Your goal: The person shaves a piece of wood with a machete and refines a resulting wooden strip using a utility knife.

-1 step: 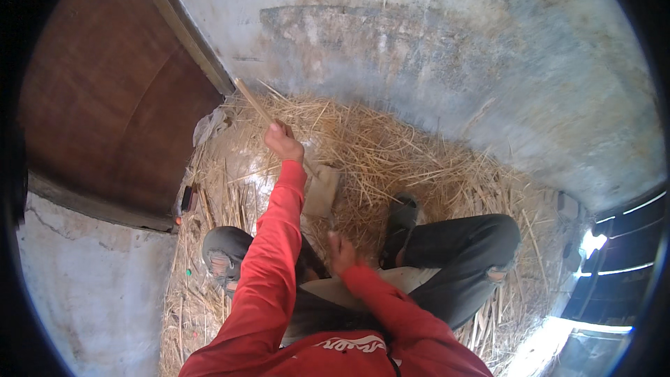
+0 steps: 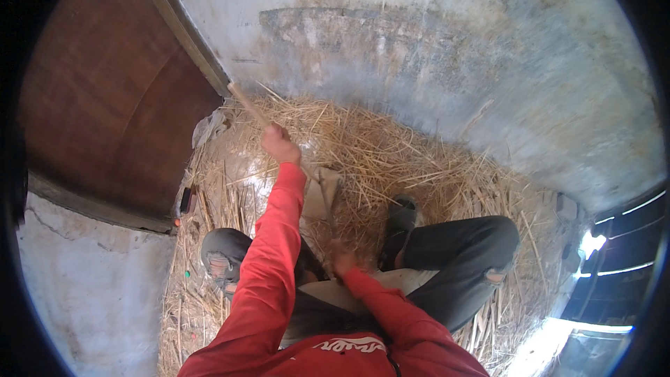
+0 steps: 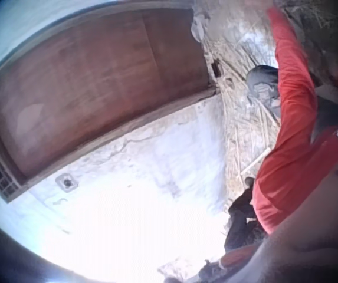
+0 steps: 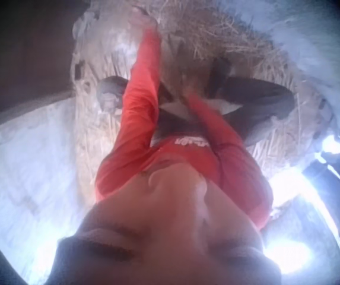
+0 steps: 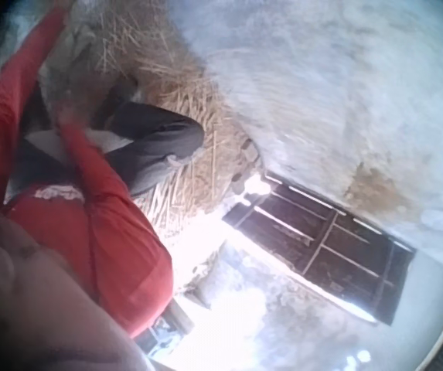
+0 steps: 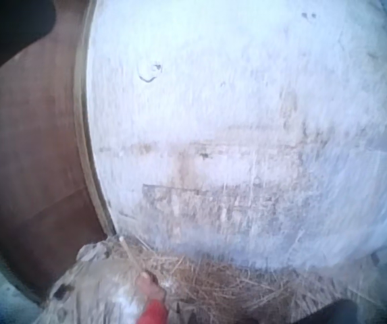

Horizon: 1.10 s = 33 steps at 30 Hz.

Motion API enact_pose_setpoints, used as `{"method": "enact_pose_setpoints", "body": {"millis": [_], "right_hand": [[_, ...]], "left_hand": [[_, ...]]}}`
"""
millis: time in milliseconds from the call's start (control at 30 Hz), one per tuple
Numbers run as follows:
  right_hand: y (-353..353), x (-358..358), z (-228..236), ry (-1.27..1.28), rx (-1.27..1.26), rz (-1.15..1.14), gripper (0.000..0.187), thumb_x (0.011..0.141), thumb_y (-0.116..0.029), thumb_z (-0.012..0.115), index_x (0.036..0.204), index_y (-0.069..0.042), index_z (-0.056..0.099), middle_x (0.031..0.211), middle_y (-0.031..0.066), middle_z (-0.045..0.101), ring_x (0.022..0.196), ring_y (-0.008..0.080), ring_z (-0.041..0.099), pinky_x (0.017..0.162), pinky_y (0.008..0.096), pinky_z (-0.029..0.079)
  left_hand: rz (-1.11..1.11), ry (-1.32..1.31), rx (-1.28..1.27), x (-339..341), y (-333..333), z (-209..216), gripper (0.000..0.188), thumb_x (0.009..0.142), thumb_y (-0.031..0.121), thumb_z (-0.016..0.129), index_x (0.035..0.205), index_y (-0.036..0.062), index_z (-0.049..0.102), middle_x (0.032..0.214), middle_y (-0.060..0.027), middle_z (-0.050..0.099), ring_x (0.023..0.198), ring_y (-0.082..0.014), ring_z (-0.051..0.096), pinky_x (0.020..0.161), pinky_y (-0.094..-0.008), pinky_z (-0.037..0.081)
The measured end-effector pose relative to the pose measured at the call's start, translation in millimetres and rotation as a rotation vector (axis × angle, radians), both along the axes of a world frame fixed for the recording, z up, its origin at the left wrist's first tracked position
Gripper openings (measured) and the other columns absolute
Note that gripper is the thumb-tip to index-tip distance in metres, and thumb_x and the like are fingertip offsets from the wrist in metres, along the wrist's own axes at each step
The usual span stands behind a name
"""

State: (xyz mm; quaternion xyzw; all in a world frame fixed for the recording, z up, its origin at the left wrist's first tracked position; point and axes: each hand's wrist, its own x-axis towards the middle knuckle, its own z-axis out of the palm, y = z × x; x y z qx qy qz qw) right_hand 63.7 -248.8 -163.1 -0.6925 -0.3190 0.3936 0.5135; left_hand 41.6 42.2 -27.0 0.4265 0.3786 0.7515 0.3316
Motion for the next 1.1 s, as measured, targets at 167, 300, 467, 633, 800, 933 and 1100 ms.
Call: {"method": "enact_pose_setpoints", "body": {"millis": [167, 300, 467, 633, 800, 933, 1100], "right_hand": [[32, 18, 68, 0.623, -0.355, -0.065, 0.065, 0.092, -0.071, 0.047, 0.077, -0.008, 0.049, 0.058, 0.0025, 0.043, 0.044, 0.0152, 0.043, 0.041, 0.0321, 0.038], [67, 37, 208, 0.629, 0.33, -0.035, 0.065, 0.093, -0.071, 0.044, 0.08, -0.007, 0.047, 0.058, 0.003, 0.043, 0.045, 0.0149, 0.043, 0.042, 0.0303, 0.035], [21, -8, 69, 0.137, 0.515, -0.051, 0.065, 0.097, -0.067, 0.038, 0.081, -0.005, 0.049, 0.061, 0.0031, 0.045, 0.049, 0.0167, 0.046, 0.047, 0.032, 0.039], [-15, -7, -41, 0.179, -0.224, 0.005, 0.055, 0.1, -0.057, 0.043, 0.08, -0.006, 0.052, 0.064, 0.0031, 0.046, 0.052, 0.0154, 0.047, 0.046, 0.0305, 0.037], [40, 12, 114, 0.585, 0.09, -0.088, 0.05, 0.101, -0.05, 0.047, 0.083, -0.003, 0.055, 0.062, 0.0027, 0.046, 0.052, 0.0124, 0.046, 0.047, 0.0295, 0.036], [35, 9, 98, 0.337, 0.525, -0.042, 0.046, 0.101, -0.045, 0.05, 0.086, -0.002, 0.058, 0.062, 0.0036, 0.049, 0.054, 0.013, 0.049, 0.049, 0.0314, 0.04], [-19, -7, -90, -0.206, -0.126, 0.022, 0.042, 0.102, -0.045, 0.048, 0.086, -0.006, 0.054, 0.066, 0.0032, 0.051, 0.055, 0.0144, 0.049, 0.053, 0.0313, 0.041]], "left_hand": [[0.068, 0.072, -0.005, -19, -3, 2, 0.05, 0.097, 0.039, 0.049, 0.061, 0.005, 0.043, 0.053, -0.0006, 0.038, 0.051, -0.0113, 0.036, 0.049, -0.032, 0.027], [0.033, -0.053, -0.016, -29, 4, -5, 0.05, 0.097, 0.038, 0.05, 0.061, 0.0049, 0.043, 0.053, 0.0, 0.038, 0.051, -0.0113, 0.035, 0.049, -0.032, 0.027], [0.018, -0.025, -0.029, -14, -5, 8, 0.05, 0.096, 0.039, 0.051, 0.061, 0.0046, 0.044, 0.053, -0.0004, 0.039, 0.051, -0.0111, 0.035, 0.049, -0.0315, 0.027], [0.059, 0.071, 0.012, -15, 2, -2, 0.049, 0.096, 0.038, 0.052, 0.061, 0.004, 0.044, 0.053, -0.0004, 0.04, 0.05, -0.0107, 0.036, 0.048, -0.031, 0.026], [0.026, -0.065, -0.023, -23, 1, 3, 0.05, 0.097, 0.038, 0.051, 0.061, 0.0041, 0.044, 0.053, -0.0003, 0.039, 0.049, -0.0108, 0.036, 0.048, -0.0315, 0.026], [0.083, 0.07, 0.002, -26, -2, 3, 0.052, 0.099, 0.042, 0.047, 0.062, 0.006, 0.043, 0.054, 0.0007, 0.037, 0.048, -0.0103, 0.036, 0.046, -0.0295, 0.024], [0.066, 0.05, -0.024, -20, -8, 1, 0.05, 0.097, 0.038, 0.052, 0.061, 0.0038, 0.044, 0.053, -0.0004, 0.04, 0.05, -0.0112, 0.037, 0.048, -0.0321, 0.027]]}}
